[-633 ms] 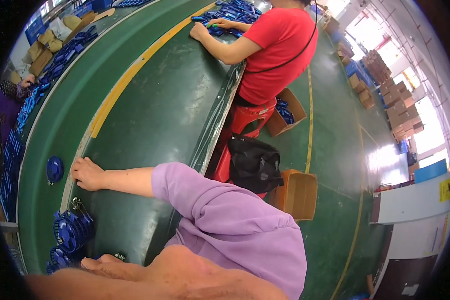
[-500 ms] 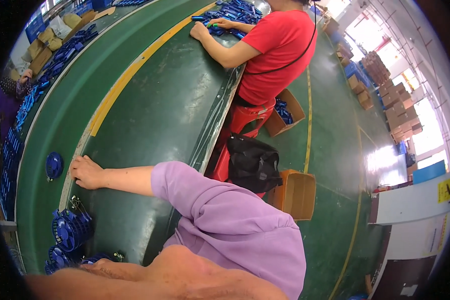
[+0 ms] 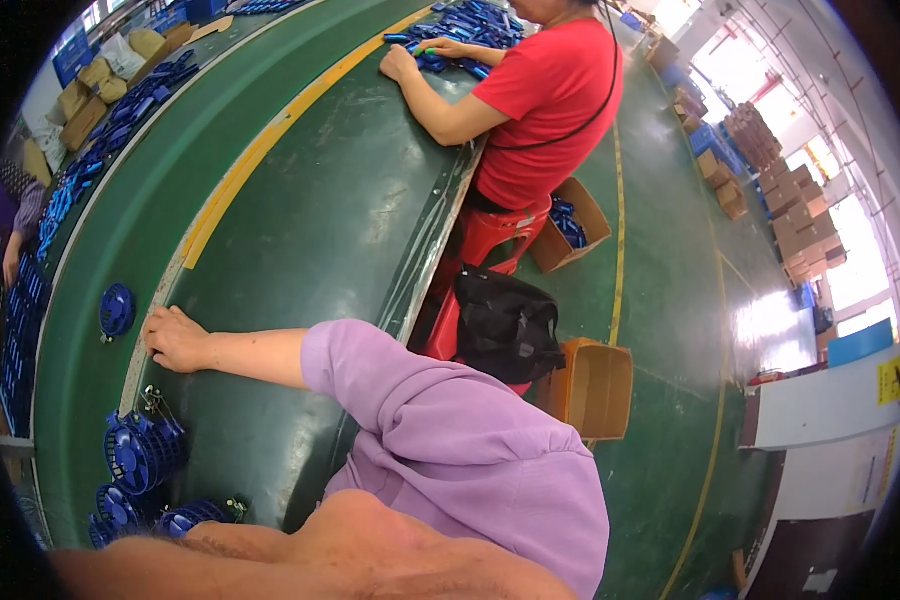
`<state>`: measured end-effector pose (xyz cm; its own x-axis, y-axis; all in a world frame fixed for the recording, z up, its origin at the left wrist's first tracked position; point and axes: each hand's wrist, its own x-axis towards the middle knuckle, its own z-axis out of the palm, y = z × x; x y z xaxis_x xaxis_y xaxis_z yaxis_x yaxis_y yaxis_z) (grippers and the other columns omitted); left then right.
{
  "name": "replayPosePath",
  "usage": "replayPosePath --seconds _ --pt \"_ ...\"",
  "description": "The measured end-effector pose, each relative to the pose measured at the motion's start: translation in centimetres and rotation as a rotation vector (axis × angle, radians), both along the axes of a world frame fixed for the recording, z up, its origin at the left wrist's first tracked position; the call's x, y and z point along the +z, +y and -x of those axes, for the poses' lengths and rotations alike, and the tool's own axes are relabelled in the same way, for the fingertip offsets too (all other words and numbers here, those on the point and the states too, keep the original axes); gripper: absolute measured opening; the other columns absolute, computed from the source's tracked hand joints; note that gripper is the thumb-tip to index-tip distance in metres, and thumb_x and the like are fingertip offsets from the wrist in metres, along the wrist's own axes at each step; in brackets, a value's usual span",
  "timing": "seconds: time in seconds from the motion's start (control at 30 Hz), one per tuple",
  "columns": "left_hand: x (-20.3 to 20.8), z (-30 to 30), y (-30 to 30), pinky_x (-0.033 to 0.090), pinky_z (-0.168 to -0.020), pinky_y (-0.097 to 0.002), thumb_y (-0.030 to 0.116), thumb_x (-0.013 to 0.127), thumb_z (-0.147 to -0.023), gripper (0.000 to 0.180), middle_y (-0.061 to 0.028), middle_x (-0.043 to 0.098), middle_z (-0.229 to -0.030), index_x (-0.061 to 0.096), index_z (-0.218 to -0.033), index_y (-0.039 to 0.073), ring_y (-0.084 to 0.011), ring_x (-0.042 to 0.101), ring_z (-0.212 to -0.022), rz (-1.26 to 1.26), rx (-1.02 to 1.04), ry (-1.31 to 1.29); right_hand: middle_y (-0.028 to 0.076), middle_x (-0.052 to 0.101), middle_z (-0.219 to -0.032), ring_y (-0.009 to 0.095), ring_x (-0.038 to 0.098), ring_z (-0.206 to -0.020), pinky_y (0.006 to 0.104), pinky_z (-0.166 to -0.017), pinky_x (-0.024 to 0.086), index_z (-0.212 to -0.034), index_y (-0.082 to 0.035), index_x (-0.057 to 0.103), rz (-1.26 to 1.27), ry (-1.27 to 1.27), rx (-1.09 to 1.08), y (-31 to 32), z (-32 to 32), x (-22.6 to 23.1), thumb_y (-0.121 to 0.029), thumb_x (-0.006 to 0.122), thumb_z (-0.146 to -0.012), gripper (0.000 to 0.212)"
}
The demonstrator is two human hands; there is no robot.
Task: Assembling small blue fan components on a factory production line.
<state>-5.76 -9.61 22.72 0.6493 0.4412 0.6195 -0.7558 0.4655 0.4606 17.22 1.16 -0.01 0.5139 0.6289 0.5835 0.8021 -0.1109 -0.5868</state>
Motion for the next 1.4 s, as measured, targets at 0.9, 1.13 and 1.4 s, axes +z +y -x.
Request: replayPosePath --seconds 0.9,1.13,1.4 --pt "0.5 -6.5 -10.8 0.048 -0.066 -0.0361 0.027 0.045 -0.096 0.017 -0.0030 0.060 -0.085 0.056 -0.107 0.019 -0.0179 0.057 -0.064 -0.443 -0.868 -0.316 0.003 0.066 -0.100 0.026 0.054 -0.107 0.0404 -0.092 0.041 -0.086 -0.012 0.072 0.109 -0.166 0.033 -1.0 1.7 -0.8 -0.027 0.066 -0.073 0.021" --pt "1.2 -5.5 -8.3 0.047 -0.064 -0.0355 0.027 0.044 -0.097 0.018 -0.0025 0.061 -0.087 0.058 -0.103 0.017 -0.0171 0.058 -0.063 -0.566 -0.864 -0.359 0.002 0.066 -0.094 0.026 0.055 -0.103 0.0410 -0.090 0.042 -0.083 -0.013 0.072 0.026 -0.165 0.033 -1.5 1.9 -1.9 -0.024 0.067 -0.067 0.020" --pt "2.0 -2.6 -5.9 0.047 -0.062 -0.0343 0.025 0.047 -0.095 0.015 -0.0011 0.062 -0.082 0.059 -0.095 0.017 -0.0160 0.057 -0.060 -0.560 -0.566 -0.392 0.003 0.068 -0.091 0.027 0.058 -0.097 0.0424 -0.082 0.046 -0.082 -0.014 0.073 -0.131 -0.192 0.064 -3.2 0.9 -1.8 -0.023 0.066 -0.065 0.020"
